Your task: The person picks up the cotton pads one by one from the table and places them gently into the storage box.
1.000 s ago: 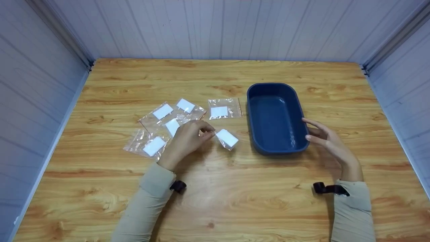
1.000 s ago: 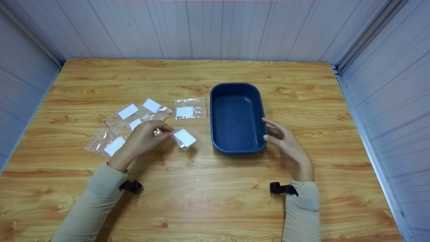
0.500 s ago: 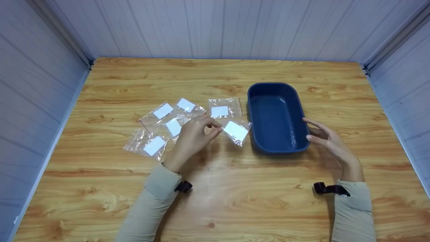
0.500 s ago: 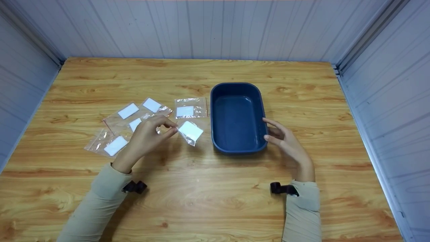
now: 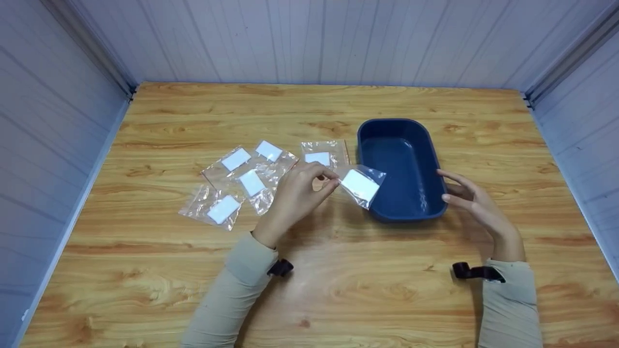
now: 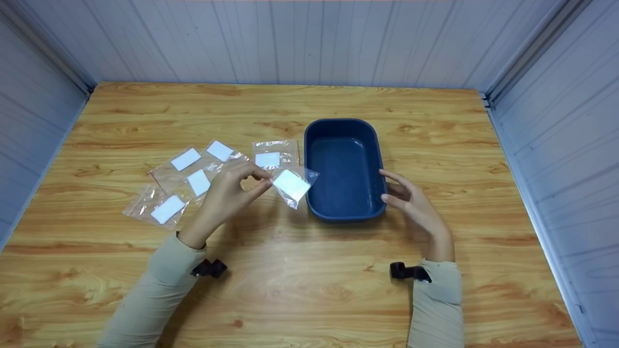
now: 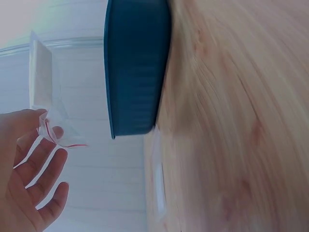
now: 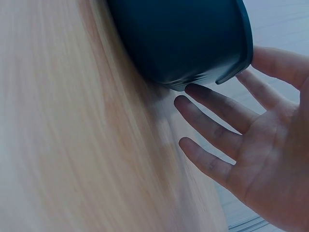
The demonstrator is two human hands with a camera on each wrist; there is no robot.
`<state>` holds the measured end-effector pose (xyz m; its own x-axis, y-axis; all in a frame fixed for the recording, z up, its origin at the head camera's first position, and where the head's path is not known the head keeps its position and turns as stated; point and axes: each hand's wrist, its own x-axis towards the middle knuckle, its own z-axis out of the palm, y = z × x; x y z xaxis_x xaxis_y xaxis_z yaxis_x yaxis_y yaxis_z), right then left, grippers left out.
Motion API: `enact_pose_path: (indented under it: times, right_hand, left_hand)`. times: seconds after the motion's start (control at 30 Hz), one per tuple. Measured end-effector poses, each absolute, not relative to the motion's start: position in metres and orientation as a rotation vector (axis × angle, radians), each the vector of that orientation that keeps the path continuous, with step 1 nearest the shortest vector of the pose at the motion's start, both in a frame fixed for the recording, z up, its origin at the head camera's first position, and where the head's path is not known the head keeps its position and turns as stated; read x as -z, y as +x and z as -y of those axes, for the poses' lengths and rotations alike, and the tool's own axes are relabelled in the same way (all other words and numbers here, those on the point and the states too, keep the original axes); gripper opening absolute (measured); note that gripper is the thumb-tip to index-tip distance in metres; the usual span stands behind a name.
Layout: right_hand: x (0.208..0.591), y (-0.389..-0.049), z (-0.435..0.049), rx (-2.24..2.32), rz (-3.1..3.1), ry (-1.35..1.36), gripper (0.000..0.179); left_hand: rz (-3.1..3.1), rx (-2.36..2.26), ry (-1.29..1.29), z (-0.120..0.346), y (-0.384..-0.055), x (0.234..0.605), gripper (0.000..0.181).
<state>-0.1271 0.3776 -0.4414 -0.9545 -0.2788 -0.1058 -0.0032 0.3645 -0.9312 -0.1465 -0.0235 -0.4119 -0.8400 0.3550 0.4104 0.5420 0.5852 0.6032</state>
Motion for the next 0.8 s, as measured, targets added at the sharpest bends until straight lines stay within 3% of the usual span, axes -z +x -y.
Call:
enact_pose_path:
  times: [0.8]
  right_hand:
    - [0.441, -0.128, -0.378, 1.597, -2.382, -0.239, 0.056]
  left_hand:
    - [2.5, 1.191, -0.821, -0.036, -0.145, 0.41, 0.009]
